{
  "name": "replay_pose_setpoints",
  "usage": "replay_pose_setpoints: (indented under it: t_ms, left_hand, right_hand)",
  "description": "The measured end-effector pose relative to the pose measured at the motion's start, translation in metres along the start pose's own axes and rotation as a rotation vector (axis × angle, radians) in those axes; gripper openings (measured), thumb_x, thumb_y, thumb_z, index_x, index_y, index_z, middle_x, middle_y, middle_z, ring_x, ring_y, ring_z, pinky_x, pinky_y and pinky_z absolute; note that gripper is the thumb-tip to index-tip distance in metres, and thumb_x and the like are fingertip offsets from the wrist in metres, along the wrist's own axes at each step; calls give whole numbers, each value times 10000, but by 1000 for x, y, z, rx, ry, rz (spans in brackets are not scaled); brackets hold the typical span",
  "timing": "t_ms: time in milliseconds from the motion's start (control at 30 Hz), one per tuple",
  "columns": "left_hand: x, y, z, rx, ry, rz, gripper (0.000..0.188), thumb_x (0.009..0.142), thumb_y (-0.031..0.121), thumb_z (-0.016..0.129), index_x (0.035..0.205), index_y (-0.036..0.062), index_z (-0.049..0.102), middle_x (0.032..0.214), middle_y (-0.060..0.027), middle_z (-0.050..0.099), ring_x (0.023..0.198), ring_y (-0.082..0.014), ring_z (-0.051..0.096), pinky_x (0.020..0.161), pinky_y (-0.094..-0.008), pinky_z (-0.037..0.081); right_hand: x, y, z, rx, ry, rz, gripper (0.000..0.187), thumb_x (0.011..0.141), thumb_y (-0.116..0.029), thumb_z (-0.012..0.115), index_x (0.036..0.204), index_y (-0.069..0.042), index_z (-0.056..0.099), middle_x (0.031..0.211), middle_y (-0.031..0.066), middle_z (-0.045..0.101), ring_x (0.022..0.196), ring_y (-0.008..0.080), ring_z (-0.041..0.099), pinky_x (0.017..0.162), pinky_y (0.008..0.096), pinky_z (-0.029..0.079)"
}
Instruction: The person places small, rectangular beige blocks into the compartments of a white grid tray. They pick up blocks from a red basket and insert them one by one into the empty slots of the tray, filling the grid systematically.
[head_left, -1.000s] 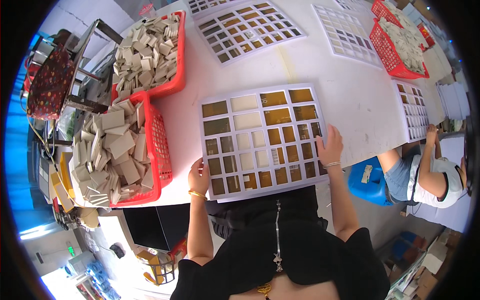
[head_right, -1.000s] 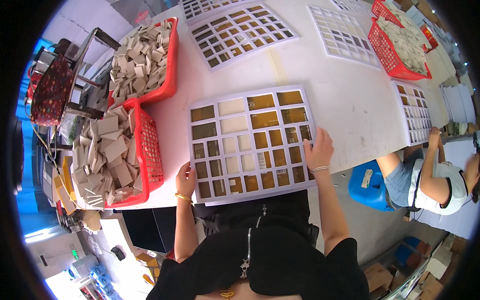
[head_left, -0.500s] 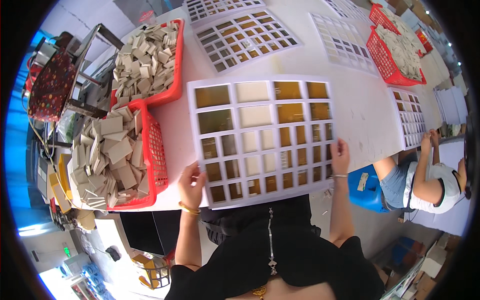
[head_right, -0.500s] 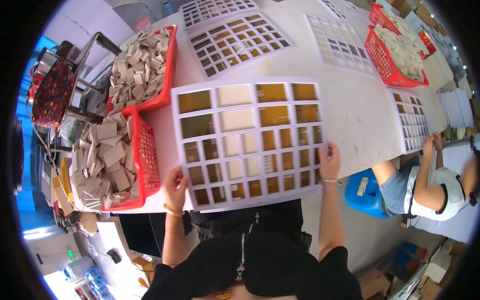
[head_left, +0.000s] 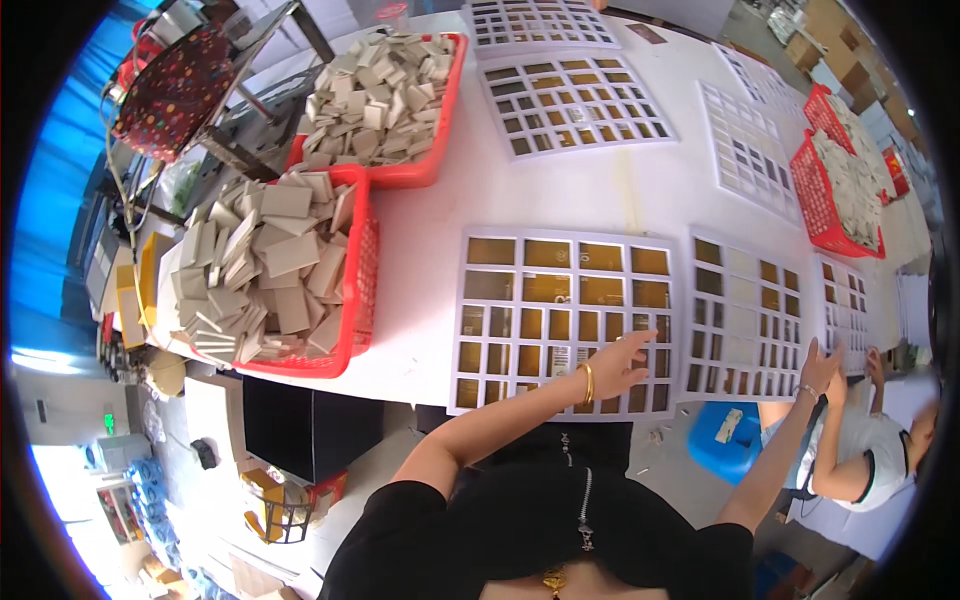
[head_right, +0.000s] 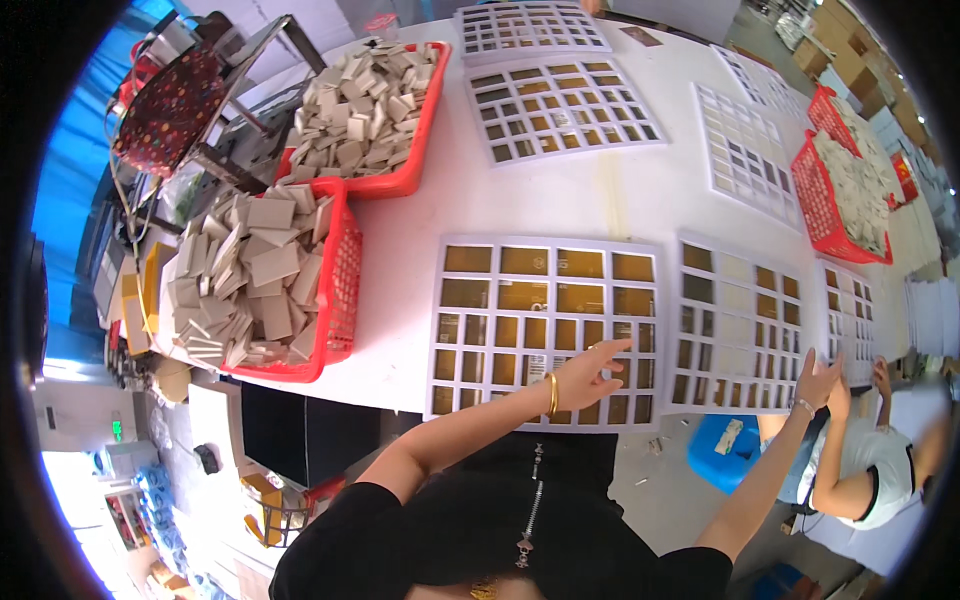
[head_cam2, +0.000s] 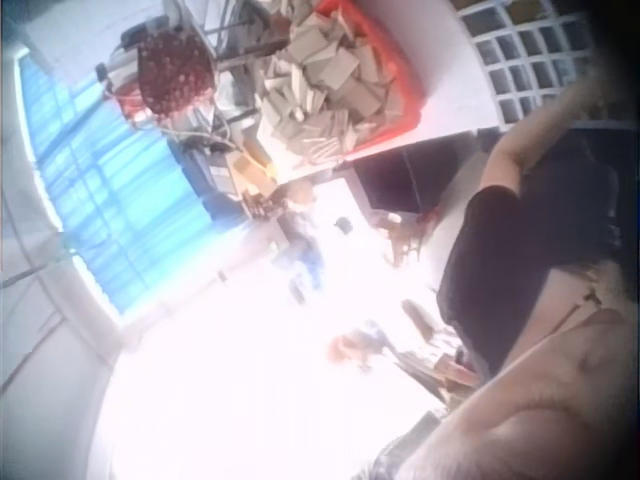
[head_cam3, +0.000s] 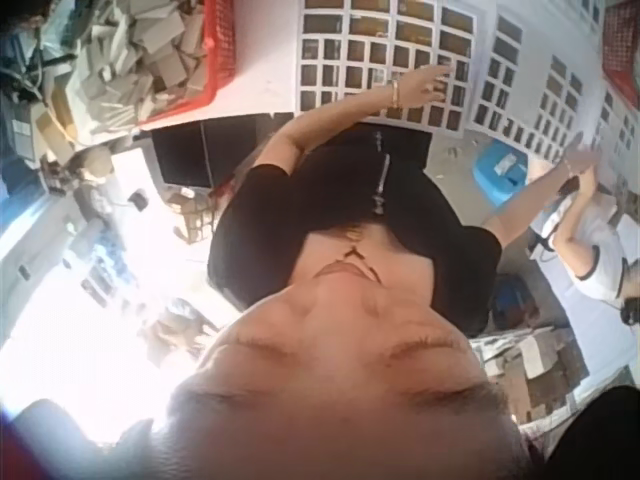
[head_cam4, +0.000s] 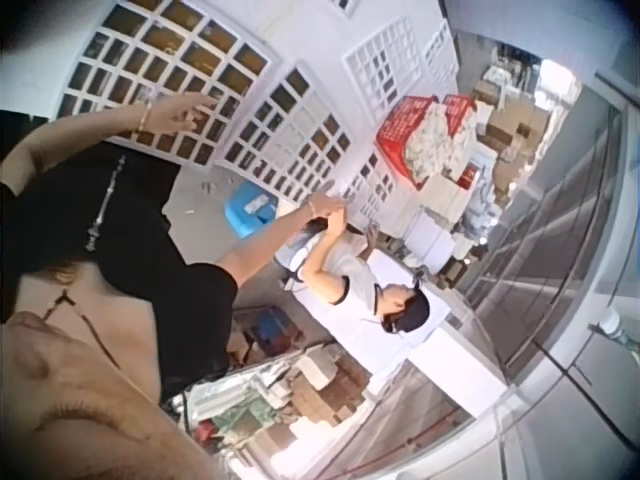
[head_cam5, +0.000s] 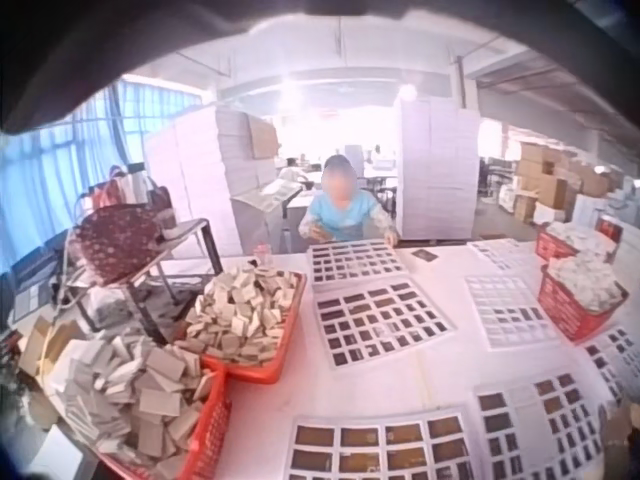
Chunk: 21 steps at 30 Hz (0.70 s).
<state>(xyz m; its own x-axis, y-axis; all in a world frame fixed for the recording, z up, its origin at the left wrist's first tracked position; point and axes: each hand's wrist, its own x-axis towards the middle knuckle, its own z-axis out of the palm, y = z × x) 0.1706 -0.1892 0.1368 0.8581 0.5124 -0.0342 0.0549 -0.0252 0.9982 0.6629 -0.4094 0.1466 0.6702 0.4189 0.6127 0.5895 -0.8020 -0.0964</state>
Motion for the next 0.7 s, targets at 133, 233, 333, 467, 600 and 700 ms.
replay_pose_setpoints:
  t_ms: [133,233,333,467,600,700]
  left_hand:
    - [-49,25,-52,199,202,122,371,840,18,610,1200,75,537,1138,-90,576,900,-172,630,704,-269,535]
    - [-99,51,-127,420,426,186,327,805,-23,621,1118,70,601,996,-71,631,841,-153,638,693,-265,524]
    - [-150,83,-226,1039,832,164,260,732,-28,642,963,90,647,912,-75,629,839,-266,611,744,-371,490]
    - [-207,99,-334,1509,982,-318,565,713,235,745,1223,150,518,1283,-71,503,1200,-310,440,1025,-446,331]
    - [-213,101,-373,1658,674,-620,785,648,256,802,1331,187,421,1442,-50,364,1342,-297,319,1093,-468,280]
    - [-202,100,-381,1751,487,-670,783,656,222,795,1340,186,416,1451,-39,361,1368,-259,294,1093,-472,280]
  right_hand:
    - [-44,-53,17,321,-131,32,687,861,-389,636,1379,-17,381,1358,196,453,1205,327,482,1025,418,380]
    - [-68,-96,24,527,-242,30,621,874,-319,639,1360,-9,409,1340,178,470,1115,297,541,979,390,417]
    - [-77,-161,4,691,-290,-58,546,890,-259,620,1344,-17,437,1315,158,495,1041,250,578,925,366,441]
    - [-80,-232,-10,843,-345,-135,492,875,-168,627,1318,-31,463,1277,129,519,1006,214,590,903,344,450]
    - [-87,-311,-45,959,-422,-229,460,852,-89,625,1287,-35,487,1237,112,537,971,197,591,887,329,456]
    - [-103,-348,-57,1049,-420,-331,447,835,-66,624,1265,-40,505,1216,107,546,937,185,594,875,325,460]
